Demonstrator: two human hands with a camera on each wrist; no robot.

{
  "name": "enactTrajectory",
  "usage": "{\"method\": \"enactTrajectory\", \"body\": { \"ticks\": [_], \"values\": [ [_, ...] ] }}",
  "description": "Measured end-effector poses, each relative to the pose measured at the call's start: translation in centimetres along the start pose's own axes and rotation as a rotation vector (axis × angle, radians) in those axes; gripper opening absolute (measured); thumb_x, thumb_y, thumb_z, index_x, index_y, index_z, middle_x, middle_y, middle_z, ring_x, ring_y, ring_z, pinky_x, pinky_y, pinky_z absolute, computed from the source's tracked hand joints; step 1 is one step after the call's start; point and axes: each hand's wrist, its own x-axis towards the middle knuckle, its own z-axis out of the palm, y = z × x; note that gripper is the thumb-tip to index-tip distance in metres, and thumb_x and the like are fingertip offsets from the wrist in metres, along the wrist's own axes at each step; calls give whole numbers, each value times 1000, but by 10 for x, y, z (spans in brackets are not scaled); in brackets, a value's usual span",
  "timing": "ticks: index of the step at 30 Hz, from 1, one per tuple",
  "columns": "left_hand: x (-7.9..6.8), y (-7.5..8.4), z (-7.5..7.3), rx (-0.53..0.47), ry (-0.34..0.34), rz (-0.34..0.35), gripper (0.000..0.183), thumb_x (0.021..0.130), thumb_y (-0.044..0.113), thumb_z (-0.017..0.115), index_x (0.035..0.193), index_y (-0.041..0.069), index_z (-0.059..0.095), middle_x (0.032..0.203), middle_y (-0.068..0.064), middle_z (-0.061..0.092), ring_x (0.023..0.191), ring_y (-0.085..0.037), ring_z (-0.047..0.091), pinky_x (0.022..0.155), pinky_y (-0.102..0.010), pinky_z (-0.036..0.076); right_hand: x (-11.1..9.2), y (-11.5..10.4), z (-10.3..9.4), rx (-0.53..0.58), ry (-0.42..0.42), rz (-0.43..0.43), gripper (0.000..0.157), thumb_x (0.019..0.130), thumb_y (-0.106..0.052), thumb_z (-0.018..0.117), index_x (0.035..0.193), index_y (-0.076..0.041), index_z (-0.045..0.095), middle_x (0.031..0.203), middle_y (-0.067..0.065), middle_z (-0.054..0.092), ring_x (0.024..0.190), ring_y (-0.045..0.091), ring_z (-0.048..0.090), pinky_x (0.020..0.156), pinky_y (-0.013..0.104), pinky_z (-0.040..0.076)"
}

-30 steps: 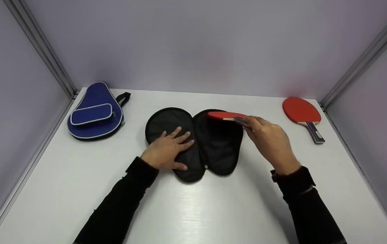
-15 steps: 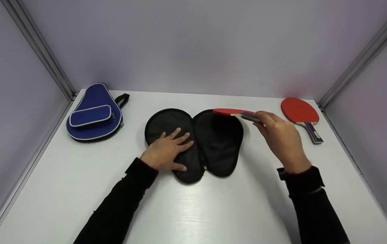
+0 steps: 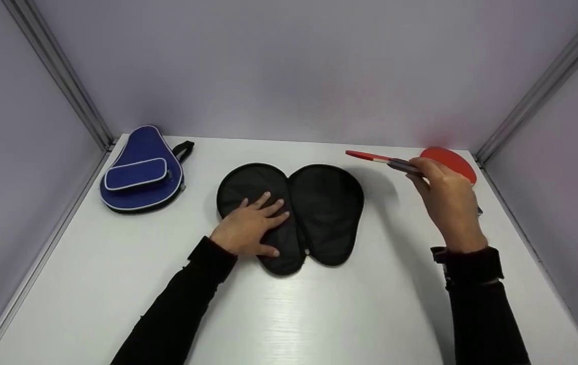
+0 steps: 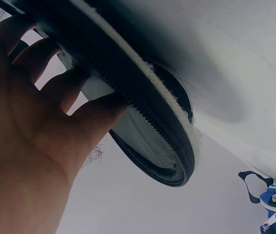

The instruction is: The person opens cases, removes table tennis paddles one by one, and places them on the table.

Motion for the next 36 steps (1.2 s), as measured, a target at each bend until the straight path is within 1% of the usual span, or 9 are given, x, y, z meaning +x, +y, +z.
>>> {"method": "enactTrajectory", "body": {
  "ticks": [6, 9, 14, 17, 25, 33, 36],
  "values": [
    [2, -2, 5, -1, 2, -4, 97, 105, 67, 81, 183, 25, 43, 196, -7, 31, 185, -42, 21, 143, -75, 34, 0, 22, 2, -23, 36, 44, 28, 100, 0, 90, 127, -1, 82, 116, 26, 87, 101, 51, 85, 88, 69, 69],
    [3, -2, 4, -5, 2, -4, 97, 105, 66, 81, 183, 25, 43, 196, -7, 31, 185, -42, 20, 144, -75, 33, 0, 32, 1, -29, 46, 80, 28, 100, -3, 91, 127, -2, 82, 114, 29, 86, 102, 56, 83, 86, 72, 65],
    [4, -3, 4, -6, 5, -4, 97, 104, 66, 82, 183, 24, 44, 196, -8, 31, 185, -42, 21, 143, -75, 34, 0, 46, 5, -42, 13, 143, 28, 101, -7, 92, 127, -3, 82, 115, 32, 86, 105, 59, 82, 86, 74, 63],
    [4, -3, 4, -1, 5, -3, 97, 105, 66, 82, 183, 24, 44, 196, -8, 31, 185, -42, 21, 143, -75, 35, -1, 53, 9, -60, -17, 158, 27, 101, -5, 91, 126, -2, 82, 115, 32, 86, 105, 59, 83, 86, 75, 64],
    [3, -3, 4, -15, -6, -3, 96, 106, 66, 80, 184, 24, 43, 196, -7, 29, 186, -41, 19, 144, -76, 33, -6, 61, 18, -85, -42, 158, 20, 102, -1, 88, 121, -1, 81, 112, 32, 85, 100, 60, 82, 82, 75, 64],
    [3, -3, 4, -13, -3, -4, 97, 105, 66, 80, 184, 25, 42, 196, -7, 29, 186, -42, 20, 143, -75, 33, -7, 63, 22, -80, -100, 135, 24, 99, 4, 90, 122, -1, 84, 111, 32, 85, 99, 58, 82, 84, 74, 65],
    [3, -2, 4, -12, -4, -8, 96, 105, 67, 80, 184, 25, 42, 196, -6, 29, 186, -41, 19, 144, -75, 33, -7, 63, 24, -85, -123, 137, 26, 99, 3, 90, 124, -2, 84, 111, 33, 85, 98, 59, 82, 82, 76, 65]
  ]
}}
